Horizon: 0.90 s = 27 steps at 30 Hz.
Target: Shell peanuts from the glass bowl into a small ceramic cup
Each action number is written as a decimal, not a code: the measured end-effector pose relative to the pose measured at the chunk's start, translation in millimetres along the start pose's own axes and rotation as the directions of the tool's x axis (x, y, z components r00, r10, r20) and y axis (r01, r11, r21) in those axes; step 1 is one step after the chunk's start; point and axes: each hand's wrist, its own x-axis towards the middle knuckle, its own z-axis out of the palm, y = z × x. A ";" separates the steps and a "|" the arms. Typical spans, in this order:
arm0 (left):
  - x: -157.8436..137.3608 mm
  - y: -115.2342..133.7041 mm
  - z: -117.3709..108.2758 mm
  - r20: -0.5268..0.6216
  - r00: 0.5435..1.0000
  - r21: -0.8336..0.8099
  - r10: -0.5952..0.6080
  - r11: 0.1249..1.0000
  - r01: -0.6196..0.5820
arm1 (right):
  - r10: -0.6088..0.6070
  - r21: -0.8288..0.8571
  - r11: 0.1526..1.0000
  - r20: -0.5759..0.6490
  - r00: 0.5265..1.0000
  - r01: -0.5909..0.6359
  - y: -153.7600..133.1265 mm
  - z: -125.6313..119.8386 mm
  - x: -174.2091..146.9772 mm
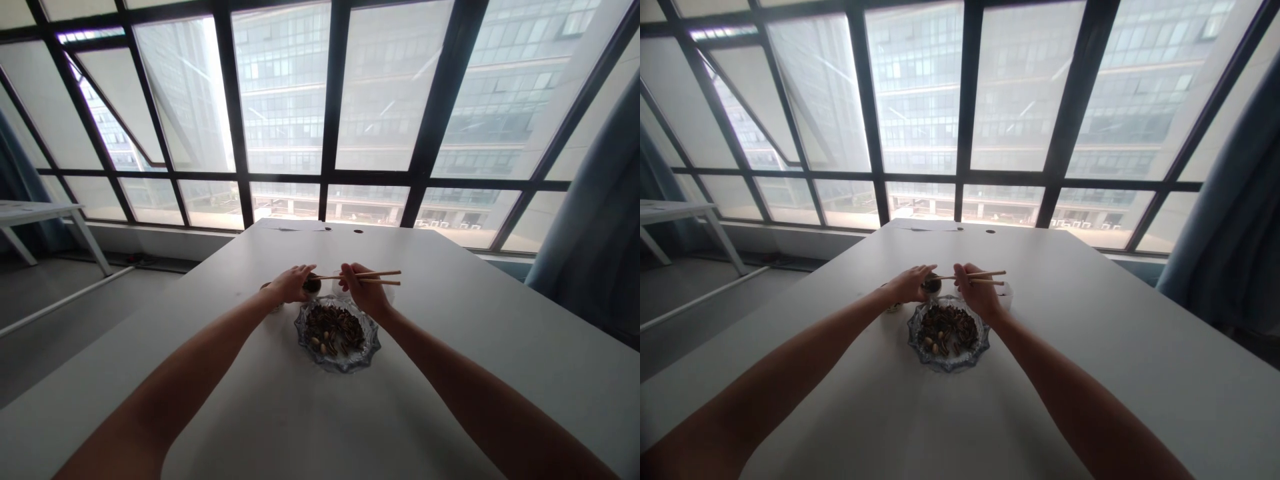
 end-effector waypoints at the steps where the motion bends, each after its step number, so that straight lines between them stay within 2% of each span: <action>1: -0.1 -0.6 0.3 0.001 1.000 -0.003 -0.009 1.000 0.009 | -0.007 0.029 1.000 -0.025 1.000 0.007 -5.0 -5.6 -1.9; 4: -0.4 -3.1 1.4 0.003 0.999 -0.017 -0.050 0.999 0.050 | 0.047 0.121 0.992 -0.010 0.999 -0.045 -23.4 -24.5 -8.2; 8: 0.0 -5.5 1.9 0.020 0.992 -0.023 -0.126 0.992 0.126 | 0.136 0.117 0.979 0.246 0.960 -0.168 -42.3 -36.9 -17.6; 10: 0.5 -6.3 1.6 0.038 0.984 -0.022 -0.172 0.985 0.173 | 0.138 0.099 0.978 0.337 0.931 -0.181 -44.7 -35.5 -23.3; 13: 1.3 -7.8 2.1 0.055 0.975 -0.027 -0.216 0.976 0.218 | 0.093 0.068 0.989 0.410 0.907 -0.133 -41.2 -30.5 -30.7; 19: 0.7 -9.6 6.0 0.015 0.973 -0.043 -0.229 0.972 0.229 | 0.000 0.040 0.999 0.445 0.896 -0.020 -35.1 -27.7 -35.1; 24: -0.2 -7.9 5.1 0.022 0.969 -0.047 -0.246 0.968 0.247 | 0.008 0.042 0.999 0.461 0.887 -0.031 -35.9 -26.4 -36.5; 27: -0.5 -7.6 4.4 0.013 0.970 -0.047 -0.244 0.968 0.245 | 0.066 0.072 0.992 0.417 0.906 -0.106 -34.3 -25.9 -33.8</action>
